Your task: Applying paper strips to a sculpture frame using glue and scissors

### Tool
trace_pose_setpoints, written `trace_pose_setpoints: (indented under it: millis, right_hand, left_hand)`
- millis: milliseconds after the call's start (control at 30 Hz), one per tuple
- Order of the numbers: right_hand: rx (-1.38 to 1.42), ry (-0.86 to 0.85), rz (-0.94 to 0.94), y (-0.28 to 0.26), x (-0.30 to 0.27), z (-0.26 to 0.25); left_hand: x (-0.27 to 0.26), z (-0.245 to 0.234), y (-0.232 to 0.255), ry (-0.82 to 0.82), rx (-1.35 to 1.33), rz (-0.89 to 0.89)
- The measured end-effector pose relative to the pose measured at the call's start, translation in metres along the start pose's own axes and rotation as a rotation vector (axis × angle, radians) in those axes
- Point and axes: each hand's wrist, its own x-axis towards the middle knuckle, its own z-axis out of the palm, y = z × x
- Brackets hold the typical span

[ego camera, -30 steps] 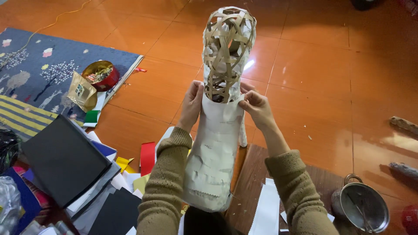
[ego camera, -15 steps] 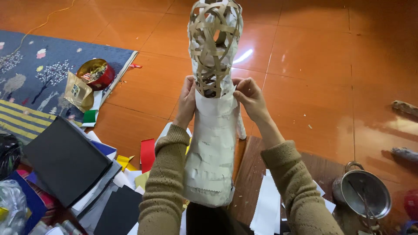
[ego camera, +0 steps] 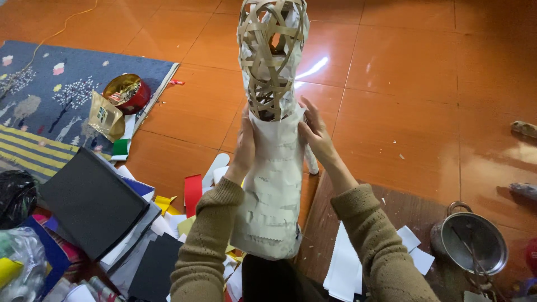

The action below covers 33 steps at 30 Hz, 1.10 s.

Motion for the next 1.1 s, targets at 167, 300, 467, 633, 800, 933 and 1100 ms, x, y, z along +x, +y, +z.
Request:
trace_pose_setpoints:
  millis: [167,300,467,633,800,933,1100]
  right_hand:
    - [0.014,0.052,-0.089,0.008,0.003,-0.005]
    - [-0.047,0.091,-0.232,-0.008,0.020,0.001]
    - [0.025,0.159,-0.255,-0.002,0.029,0.011]
    - [0.039,0.169,-0.236,0.006,0.031,0.008]
    - [0.177,-0.001,-0.223,-0.007,0.040,0.010]
    - [0.177,-0.030,-0.167,-0.009,0.038,0.005]
    - [0.111,0.034,-0.167,-0.006,0.032,0.001]
  left_hand:
    - [0.001,0.006,0.023,-0.029,-0.004,-0.033]
    - [0.006,0.009,0.034,-0.049,-0.006,0.005]
    - [0.007,0.007,0.027,-0.088,-0.006,-0.034]
    - [0.014,0.005,0.016,-0.097,-0.070,-0.061]
    - [0.012,0.007,0.022,-0.091,-0.121,-0.113]
    - [0.013,0.008,0.019,-0.084,-0.146,-0.131]
    - [0.013,0.015,0.031,-0.090,-0.124,-0.101]
